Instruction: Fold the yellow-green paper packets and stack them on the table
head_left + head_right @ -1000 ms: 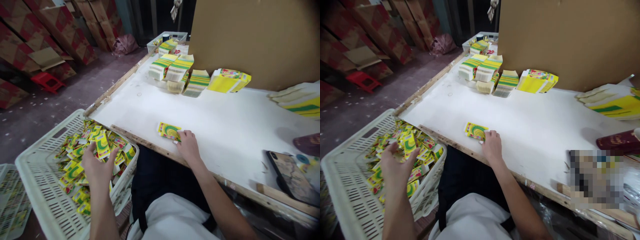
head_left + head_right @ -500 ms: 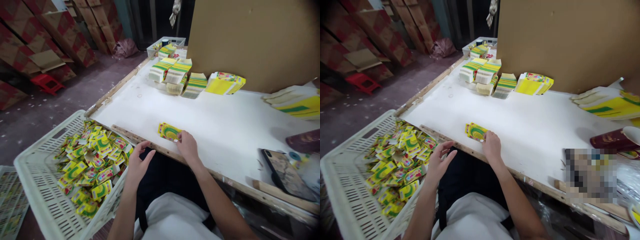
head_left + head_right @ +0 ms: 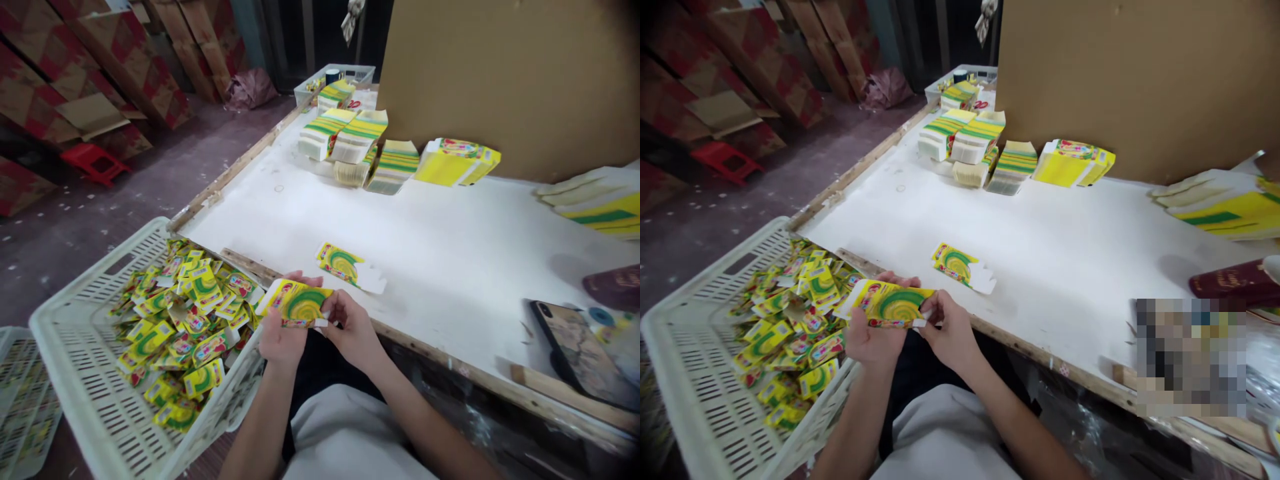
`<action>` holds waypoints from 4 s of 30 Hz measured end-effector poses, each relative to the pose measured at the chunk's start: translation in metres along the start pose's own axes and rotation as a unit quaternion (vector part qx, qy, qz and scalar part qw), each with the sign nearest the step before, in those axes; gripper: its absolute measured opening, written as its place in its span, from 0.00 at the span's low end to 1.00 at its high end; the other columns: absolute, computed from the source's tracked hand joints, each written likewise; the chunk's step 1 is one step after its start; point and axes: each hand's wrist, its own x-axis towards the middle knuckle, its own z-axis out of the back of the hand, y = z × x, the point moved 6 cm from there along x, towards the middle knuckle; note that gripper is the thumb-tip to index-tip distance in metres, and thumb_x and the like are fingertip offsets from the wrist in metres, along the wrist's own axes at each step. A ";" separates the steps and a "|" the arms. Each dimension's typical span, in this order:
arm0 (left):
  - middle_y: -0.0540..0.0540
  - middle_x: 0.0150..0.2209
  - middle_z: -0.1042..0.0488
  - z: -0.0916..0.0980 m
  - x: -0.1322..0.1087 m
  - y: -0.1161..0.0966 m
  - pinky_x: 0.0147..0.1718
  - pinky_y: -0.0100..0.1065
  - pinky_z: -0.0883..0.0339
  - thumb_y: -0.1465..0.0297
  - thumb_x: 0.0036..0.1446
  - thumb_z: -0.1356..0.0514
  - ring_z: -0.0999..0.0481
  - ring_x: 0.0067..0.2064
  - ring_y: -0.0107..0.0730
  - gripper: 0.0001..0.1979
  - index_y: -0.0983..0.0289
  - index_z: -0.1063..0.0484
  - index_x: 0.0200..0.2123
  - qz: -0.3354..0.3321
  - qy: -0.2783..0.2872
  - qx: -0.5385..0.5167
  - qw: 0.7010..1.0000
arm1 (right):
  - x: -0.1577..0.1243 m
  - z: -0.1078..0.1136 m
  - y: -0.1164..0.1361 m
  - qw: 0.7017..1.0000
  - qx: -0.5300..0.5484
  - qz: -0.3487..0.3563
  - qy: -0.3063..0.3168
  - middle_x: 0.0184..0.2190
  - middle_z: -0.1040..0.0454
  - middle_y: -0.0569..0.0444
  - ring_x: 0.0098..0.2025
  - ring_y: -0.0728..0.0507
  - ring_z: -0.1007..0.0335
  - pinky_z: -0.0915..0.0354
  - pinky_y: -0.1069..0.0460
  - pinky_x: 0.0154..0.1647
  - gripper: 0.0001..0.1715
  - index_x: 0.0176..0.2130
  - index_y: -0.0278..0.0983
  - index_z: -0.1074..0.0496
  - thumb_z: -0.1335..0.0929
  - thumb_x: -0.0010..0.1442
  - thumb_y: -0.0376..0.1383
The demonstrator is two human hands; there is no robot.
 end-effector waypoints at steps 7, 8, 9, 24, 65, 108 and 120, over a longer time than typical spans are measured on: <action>0.57 0.37 0.26 0.004 -0.009 0.017 0.42 0.42 0.32 0.57 0.58 0.51 0.26 0.43 0.40 0.18 0.63 0.33 0.43 -0.011 -0.080 0.072 0.994 | 0.002 -0.006 -0.012 0.988 0.095 -0.076 0.092 0.20 0.39 0.64 0.21 0.53 0.45 0.47 0.58 0.21 0.12 0.26 0.38 0.39 0.34 0.39 0.26; 0.57 0.37 0.26 0.006 -0.011 0.018 0.43 0.41 0.32 0.57 0.58 0.51 0.26 0.43 0.39 0.18 0.63 0.33 0.42 -0.023 -0.094 0.091 0.991 | 0.001 -0.006 -0.014 0.984 0.115 -0.090 0.101 0.20 0.38 0.64 0.20 0.53 0.45 0.47 0.58 0.20 0.12 0.26 0.38 0.39 0.34 0.38 0.26; 0.57 0.37 0.26 0.006 -0.013 0.018 0.43 0.40 0.32 0.56 0.58 0.51 0.27 0.43 0.39 0.18 0.63 0.32 0.42 -0.031 -0.093 0.114 0.989 | 0.000 -0.007 -0.016 0.980 0.131 -0.102 0.109 0.20 0.38 0.64 0.21 0.53 0.44 0.47 0.58 0.21 0.12 0.26 0.38 0.39 0.34 0.38 0.26; 0.49 0.25 0.37 0.001 -0.004 0.022 0.30 0.31 0.34 0.56 0.54 0.48 0.32 0.28 0.27 0.14 0.61 0.36 0.31 0.026 -0.133 -0.046 0.990 | -0.020 -0.017 -0.010 0.991 0.056 -0.057 0.106 0.27 0.36 0.60 0.29 0.51 0.40 0.41 0.56 0.30 0.12 0.31 0.37 0.37 0.33 0.43 0.27; 0.53 0.40 0.35 -0.031 -0.023 0.009 0.39 0.35 0.35 0.74 0.45 0.41 0.31 0.42 0.35 0.17 0.59 0.43 0.39 -0.061 0.223 0.526 0.818 | -0.005 0.018 -0.015 0.981 0.162 -0.060 0.093 0.60 0.40 0.51 0.60 0.39 0.45 0.47 0.42 0.61 0.32 0.56 0.42 0.39 0.32 0.54 0.44; 0.70 0.54 0.39 0.104 0.007 -0.066 0.55 0.54 0.51 0.58 0.41 0.35 0.42 0.57 0.57 0.43 0.72 0.45 0.57 -0.159 -0.261 0.668 0.679 | 0.050 0.075 -0.022 0.844 -0.520 -0.034 -0.126 0.37 0.33 0.43 0.42 0.36 0.37 0.38 0.43 0.42 0.12 0.38 0.33 0.31 0.31 0.50 0.31; 0.59 0.49 0.32 0.053 0.002 0.002 0.49 0.44 0.38 0.64 0.50 0.40 0.33 0.52 0.39 0.22 0.61 0.37 0.49 -0.010 -0.054 0.448 0.892 | 0.050 0.067 -0.028 0.896 -0.426 -0.020 -0.126 0.32 0.30 0.50 0.33 0.43 0.35 0.39 0.49 0.35 0.13 0.36 0.37 0.37 0.36 0.49 0.25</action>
